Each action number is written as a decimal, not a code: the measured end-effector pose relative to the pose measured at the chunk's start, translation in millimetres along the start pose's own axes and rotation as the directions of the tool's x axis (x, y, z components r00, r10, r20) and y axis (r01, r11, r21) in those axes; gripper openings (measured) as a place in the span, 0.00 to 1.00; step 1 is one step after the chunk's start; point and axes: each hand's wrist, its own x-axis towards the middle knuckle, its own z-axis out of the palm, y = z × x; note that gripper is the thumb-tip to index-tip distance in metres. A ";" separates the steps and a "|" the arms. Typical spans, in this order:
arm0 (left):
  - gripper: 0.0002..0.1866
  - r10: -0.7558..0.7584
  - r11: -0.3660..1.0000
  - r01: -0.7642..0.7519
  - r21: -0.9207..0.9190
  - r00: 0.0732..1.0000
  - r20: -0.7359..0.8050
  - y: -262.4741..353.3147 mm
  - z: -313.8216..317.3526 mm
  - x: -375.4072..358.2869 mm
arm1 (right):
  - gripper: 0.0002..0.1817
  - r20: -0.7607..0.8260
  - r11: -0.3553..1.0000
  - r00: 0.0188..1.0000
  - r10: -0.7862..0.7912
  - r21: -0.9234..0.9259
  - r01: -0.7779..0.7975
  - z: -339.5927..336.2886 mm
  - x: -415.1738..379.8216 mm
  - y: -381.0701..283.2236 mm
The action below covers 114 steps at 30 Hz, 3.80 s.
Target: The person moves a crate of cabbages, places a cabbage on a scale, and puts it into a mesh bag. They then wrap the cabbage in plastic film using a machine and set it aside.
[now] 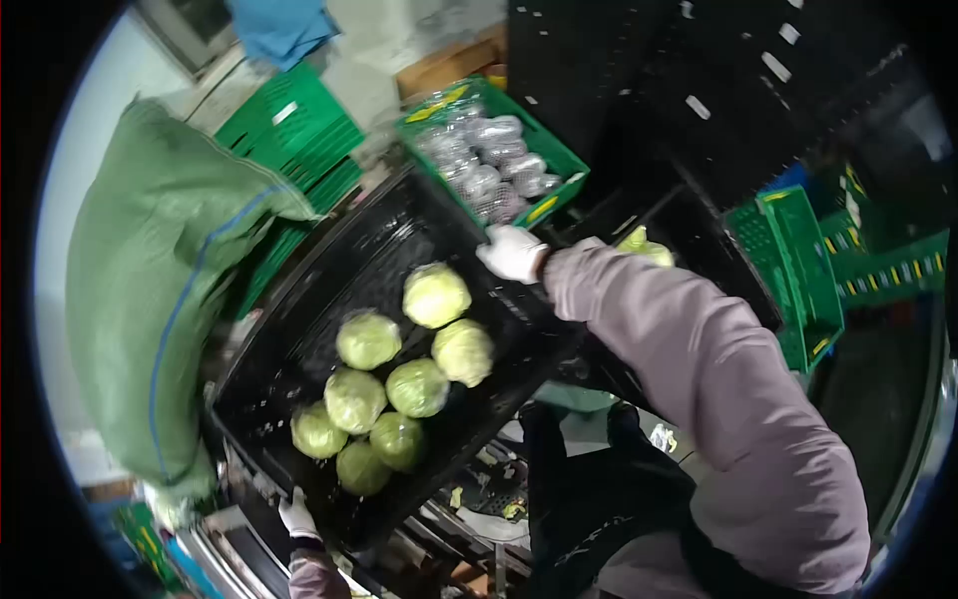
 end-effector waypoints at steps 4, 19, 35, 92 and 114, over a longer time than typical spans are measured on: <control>0.10 -0.139 0.990 0.139 0.018 0.989 0.053 -65.5 40.9 52.7 | 0.13 0.017 0.985 0.989 0.145 0.097 -0.146 59.9 22.6 6.0; 0.26 0.329 0.795 -0.360 0.488 0.932 0.151 125.0 218.1 5.5 | 0.15 -0.336 0.763 0.939 0.076 0.626 0.163 -4.9 -81.2 97.0; 0.40 0.355 0.931 -0.312 -0.188 0.664 0.658 319.7 582.0 -84.6 | 0.30 -0.076 0.492 0.816 0.573 0.829 -0.268 2.0 28.4 266.2; 0.24 0.573 -0.272 -0.816 -0.509 -0.563 0.596 364.3 801.1 -569.6 | 0.22 -0.279 0.248 0.070 0.958 0.679 -0.691 -154.2 -407.5 517.5; 0.31 -0.261 0.082 -0.868 -0.489 -0.493 0.830 222.1 571.7 -428.0 | 0.27 0.511 0.087 0.263 0.818 0.341 -0.936 -29.2 -478.8 313.5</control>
